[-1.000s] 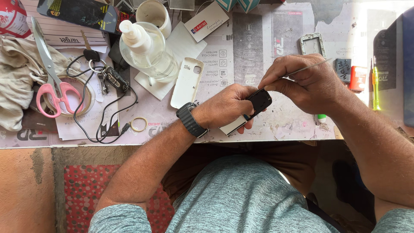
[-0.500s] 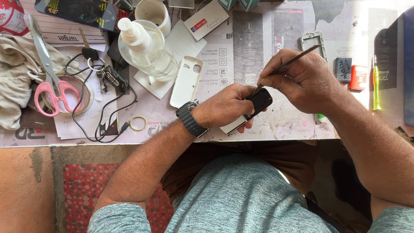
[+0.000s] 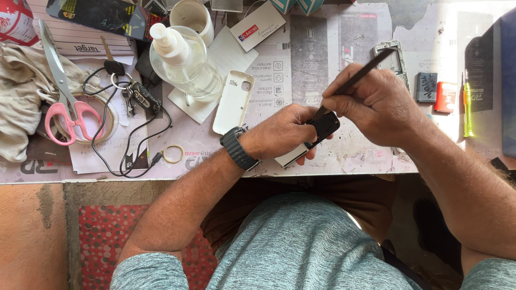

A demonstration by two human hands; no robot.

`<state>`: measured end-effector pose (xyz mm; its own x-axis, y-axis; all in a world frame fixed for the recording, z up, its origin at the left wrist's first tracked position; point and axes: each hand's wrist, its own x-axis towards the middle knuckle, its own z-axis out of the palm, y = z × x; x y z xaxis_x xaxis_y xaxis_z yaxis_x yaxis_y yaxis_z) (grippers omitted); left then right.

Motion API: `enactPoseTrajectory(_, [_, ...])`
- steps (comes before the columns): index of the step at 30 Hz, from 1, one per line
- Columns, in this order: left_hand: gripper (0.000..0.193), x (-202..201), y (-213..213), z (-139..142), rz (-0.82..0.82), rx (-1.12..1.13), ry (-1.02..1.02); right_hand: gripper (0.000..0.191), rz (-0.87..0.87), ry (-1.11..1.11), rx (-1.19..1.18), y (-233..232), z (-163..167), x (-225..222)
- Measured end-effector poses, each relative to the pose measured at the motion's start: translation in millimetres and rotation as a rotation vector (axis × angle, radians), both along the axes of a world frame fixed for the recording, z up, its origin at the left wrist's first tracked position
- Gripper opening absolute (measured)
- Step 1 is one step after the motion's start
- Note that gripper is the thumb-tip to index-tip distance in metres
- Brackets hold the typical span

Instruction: The person disassembles a mobile phone at a cluttered workbench, prying open the housing with a green plastic tool, removing internal components by hand, and using a file and tweezers to work on the phone's parts and edges.

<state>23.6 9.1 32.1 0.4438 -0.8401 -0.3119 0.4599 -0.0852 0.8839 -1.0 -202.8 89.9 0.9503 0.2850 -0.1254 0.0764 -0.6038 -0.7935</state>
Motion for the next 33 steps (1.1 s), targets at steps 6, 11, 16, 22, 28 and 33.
enactPoseTrajectory(6, [0.038,4,3,2,-0.030,-0.072,0.131,0.002,0.138,-0.085,0.192,-9,-4,-1])
enactPoseTrajectory(11, [0.045,4,6,0,-0.048,-0.076,0.158,0.004,0.218,-0.125,0.216,-16,-8,4])
enactPoseTrajectory(16, [0.046,6,5,-1,-0.049,-0.091,0.165,0.008,0.375,-0.330,0.192,-20,-11,10])
enactPoseTrajectory(22, [0.043,4,4,1,-0.047,-0.059,0.161,0.011,0.420,-0.379,0.230,-21,-8,12])
enactPoseTrajectory(28, [0.042,5,6,1,-0.040,-0.050,0.118,0.013,0.437,-0.440,0.140,-10,-2,9])
enactPoseTrajectory(33, [0.041,4,5,2,-0.031,-0.025,0.094,0.007,0.384,-0.437,0.081,-6,-2,5])
